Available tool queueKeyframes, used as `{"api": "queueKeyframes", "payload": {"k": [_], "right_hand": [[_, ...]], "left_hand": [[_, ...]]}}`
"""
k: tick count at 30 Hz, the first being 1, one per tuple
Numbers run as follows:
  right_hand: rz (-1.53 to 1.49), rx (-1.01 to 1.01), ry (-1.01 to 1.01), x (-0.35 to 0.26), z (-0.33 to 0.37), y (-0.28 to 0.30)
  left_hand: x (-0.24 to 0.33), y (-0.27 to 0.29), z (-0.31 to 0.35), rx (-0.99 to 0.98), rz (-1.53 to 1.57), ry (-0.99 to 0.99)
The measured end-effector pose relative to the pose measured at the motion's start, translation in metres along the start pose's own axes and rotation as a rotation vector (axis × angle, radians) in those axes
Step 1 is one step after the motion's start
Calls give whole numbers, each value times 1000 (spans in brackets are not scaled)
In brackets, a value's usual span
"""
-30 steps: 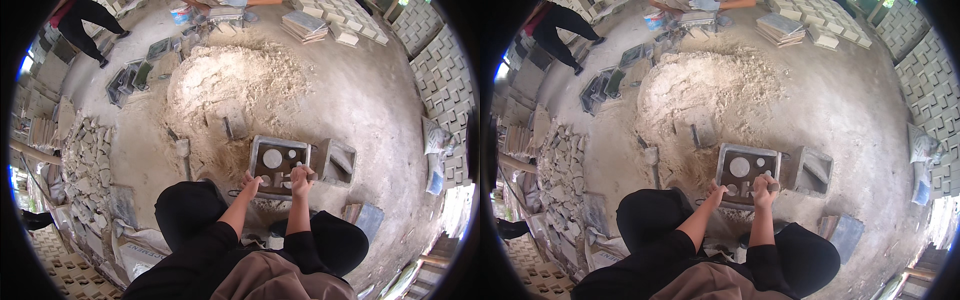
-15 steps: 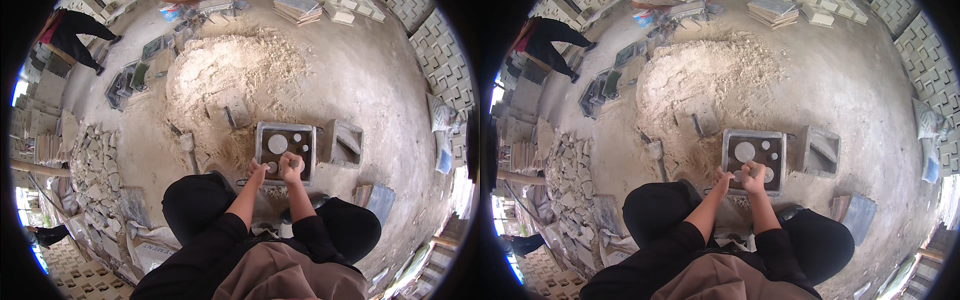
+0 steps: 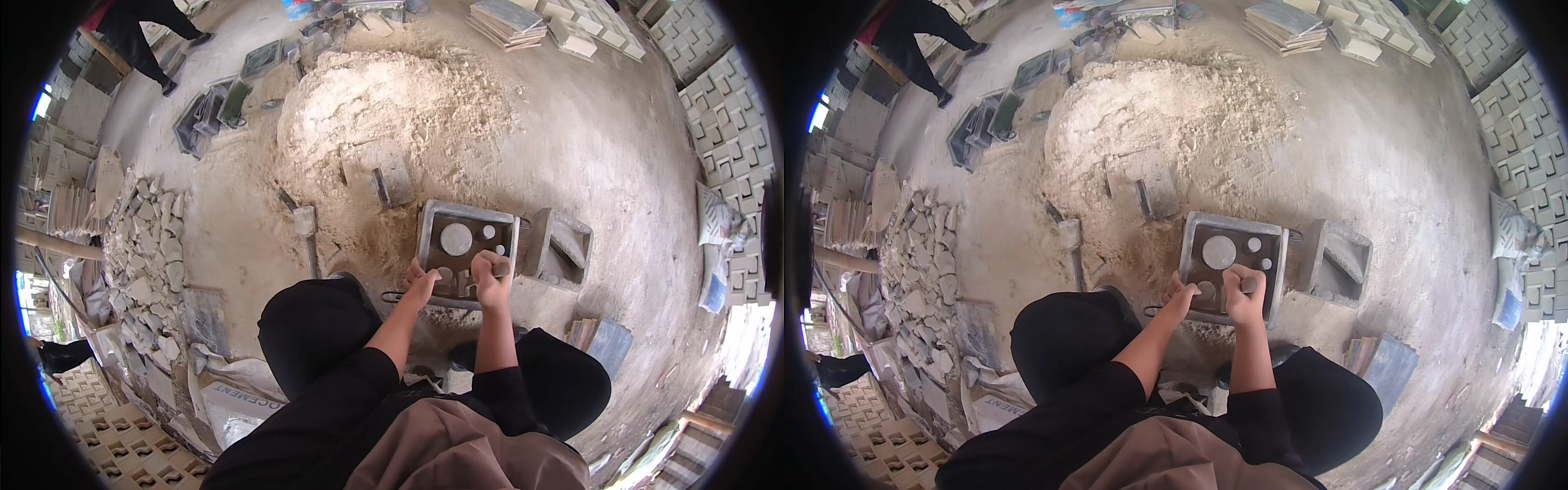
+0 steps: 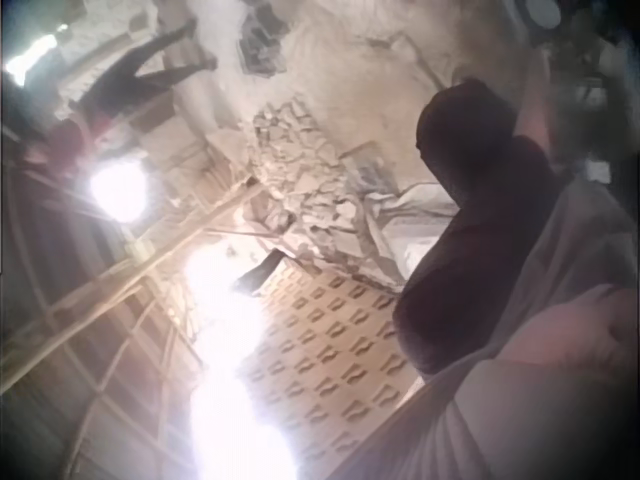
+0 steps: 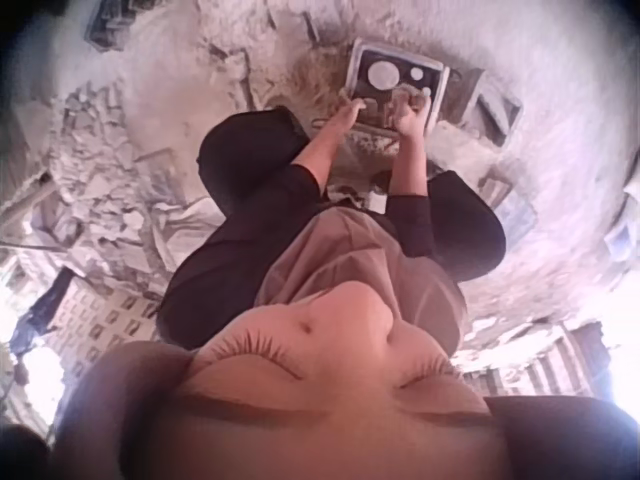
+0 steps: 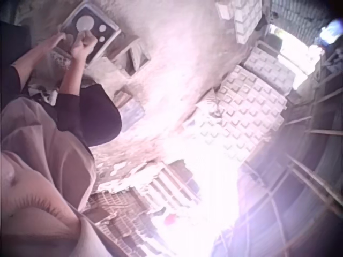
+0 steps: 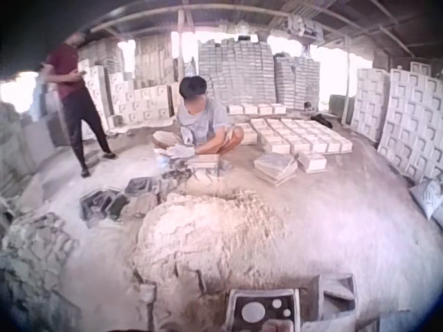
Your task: The person uses a small tool to scrape and clean the edges and interior holes of a square construction mold on the ground.
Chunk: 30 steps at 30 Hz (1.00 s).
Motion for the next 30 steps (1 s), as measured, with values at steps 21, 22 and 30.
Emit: {"api": "queueKeyframes", "payload": {"k": [21,22,30], "right_hand": [[-65,103,74,31,-11,35],[-79,111,78,16,-14,31],[67,104,213,42,-11,27]], "left_hand": [[-6,-5,5,38,0,-6],[-1,-5,1,26,10,-23],[-2,-14,5,9,-27,-17]]}}
Point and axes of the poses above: each hand's wrist, its own z-axis away from the middle knuckle, its own y-axis out of the back of the hand, x = y × z, the point moved 6 cm from there along -z, towards the middle knuckle, and after that the axes turned 13 degrees about x, right-handed, at the moved point
